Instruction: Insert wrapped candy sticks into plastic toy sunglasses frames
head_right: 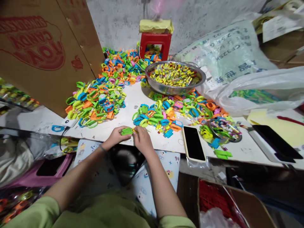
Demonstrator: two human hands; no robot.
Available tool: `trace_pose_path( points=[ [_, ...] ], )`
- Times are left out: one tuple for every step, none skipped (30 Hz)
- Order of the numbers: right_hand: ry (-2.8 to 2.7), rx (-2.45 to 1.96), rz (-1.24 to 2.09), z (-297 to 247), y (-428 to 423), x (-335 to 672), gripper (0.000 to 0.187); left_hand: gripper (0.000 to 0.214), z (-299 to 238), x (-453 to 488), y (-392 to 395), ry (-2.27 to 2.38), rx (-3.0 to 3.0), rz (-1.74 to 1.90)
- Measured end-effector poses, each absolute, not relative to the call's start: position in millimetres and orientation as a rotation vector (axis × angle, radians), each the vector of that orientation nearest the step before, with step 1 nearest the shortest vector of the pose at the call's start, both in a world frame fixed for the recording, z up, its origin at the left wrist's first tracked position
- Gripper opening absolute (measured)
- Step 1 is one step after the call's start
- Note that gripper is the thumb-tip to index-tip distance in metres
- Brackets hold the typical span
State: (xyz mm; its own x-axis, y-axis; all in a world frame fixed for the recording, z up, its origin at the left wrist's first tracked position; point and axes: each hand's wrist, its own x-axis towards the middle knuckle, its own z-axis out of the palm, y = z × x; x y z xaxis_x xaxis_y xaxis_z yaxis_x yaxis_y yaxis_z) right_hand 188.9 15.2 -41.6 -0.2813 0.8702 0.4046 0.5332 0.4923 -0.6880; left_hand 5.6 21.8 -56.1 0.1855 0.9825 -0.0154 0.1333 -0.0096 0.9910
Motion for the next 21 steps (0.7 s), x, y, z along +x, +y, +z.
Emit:
trace_pose_path(
  points=[
    [-1.982, -1.156, 0.548, -39.1, 14.9, 189.4, 0.015, 0.050, -57.1, 4.7, 23.1, 1.162, 1.366, 0.990],
    [-2.011, -1.154, 0.546, -36.6, 14.4, 190.0, 0.014, 0.053, -57.8, 3.6, 24.5, 1.157, 1.346, 0.975],
    [-2.054, -1.153, 0.537, -34.1, 13.8, 190.6, 0.013, 0.055, -57.9, 2.3, 26.1, 1.149, 1.326, 0.955],
    [-2.112, -1.154, 0.515, -31.6, 13.1, 191.2, 0.012, 0.057, -57.5, 1.1, 27.6, 1.138, 1.310, 0.930],
    [-2.178, -1.167, 0.478, -29.2, 12.3, 191.5, 0.013, 0.057, -56.5, -0.1, 29.3, 1.127, 1.296, 0.900],
    [-2.243, -1.201, 0.428, -26.9, 11.5, 191.4, 0.015, 0.057, -55.0, -1.2, 31.1, 1.115, 1.285, 0.866],
    [-2.299, -1.254, 0.374, -24.8, 10.7, 191.0, 0.016, 0.055, -53.1, -2.1, 32.8, 1.104, 1.278, 0.831],
    [-2.336, -1.322, 0.325, -22.7, 10.0, 190.3, 0.016, 0.054, -50.8, -2.7, 34.5, 1.095, 1.272, 0.798],
    [-2.354, -1.389, 0.288, -20.8, 9.3, 189.3, 0.016, 0.053, -48.4, -3.1, 36.1, 1.090, 1.267, 0.770],
    [-2.365, -1.443, 0.263, -19.1, 8.7, 188.3, 0.016, 0.053, -45.9, -3.1, 37.5, 1.088, 1.262, 0.747],
    [-2.374, -1.476, 0.247, -17.6, 8.2, 187.4, 0.016, 0.053, -43.6, -2.8, 38.6, 1.088, 1.257, 0.730],
    [-2.383, -1.489, 0.238, -16.4, 7.7, 186.7, 0.017, 0.053, -41.4, -2.3, 39.3, 1.090, 1.254, 0.718],
    [-2.389, -1.492, 0.235, -15.5, 7.4, 186.3, 0.017, 0.053, -39.6, -1.6, 39.7, 1.091, 1.252, 0.710],
    [-2.390, -1.493, 0.237, -14.9, 7.1, 186.2, 0.017, 0.052, -38.0, -0.9, 39.8, 1.092, 1.252, 0.704],
    [-2.389, -1.494, 0.243, -14.6, 6.9, 186.4, 0.017, 0.051, -36.8, -0.2, 39.8, 1.091, 1.252, 0.698],
    [-2.387, -1.496, 0.250, -14.6, 6.8, 186.7, 0.017, 0.051, -35.8, 0.4, 39.6, 1.091, 1.252, 0.692],
    [-2.386, -1.497, 0.256, -14.7, 6.7, 187.1, 0.017, 0.050, -35.2, 0.9, 39.4, 1.090, 1.252, 0.686],
    [-2.388, -1.495, 0.261, -14.9, 6.6, 187.4, 0.018, 0.050, -34.8, 1.1, 39.3, 1.089, 1.251, 0.682],
    [-2.392, -1.496, 0.264, -15.2, 6.4, 187.6, 0.019, 0.050, -34.5, 1.1, 39.2, 1.089, 1.250, 0.677],
    [-2.399, -1.500, 0.267, -15.4, 6.2, 187.8, 0.021, 0.050, -34.4, 0.9, 39.2, 1.090, 1.247, 0.673],
    [-2.407, -1.505, 0.268, -15.6, 5.9, 187.8, 0.022, 0.051, -34.3, 0.6, 39.3, 1.090, 1.244, 0.667]
  ],
)
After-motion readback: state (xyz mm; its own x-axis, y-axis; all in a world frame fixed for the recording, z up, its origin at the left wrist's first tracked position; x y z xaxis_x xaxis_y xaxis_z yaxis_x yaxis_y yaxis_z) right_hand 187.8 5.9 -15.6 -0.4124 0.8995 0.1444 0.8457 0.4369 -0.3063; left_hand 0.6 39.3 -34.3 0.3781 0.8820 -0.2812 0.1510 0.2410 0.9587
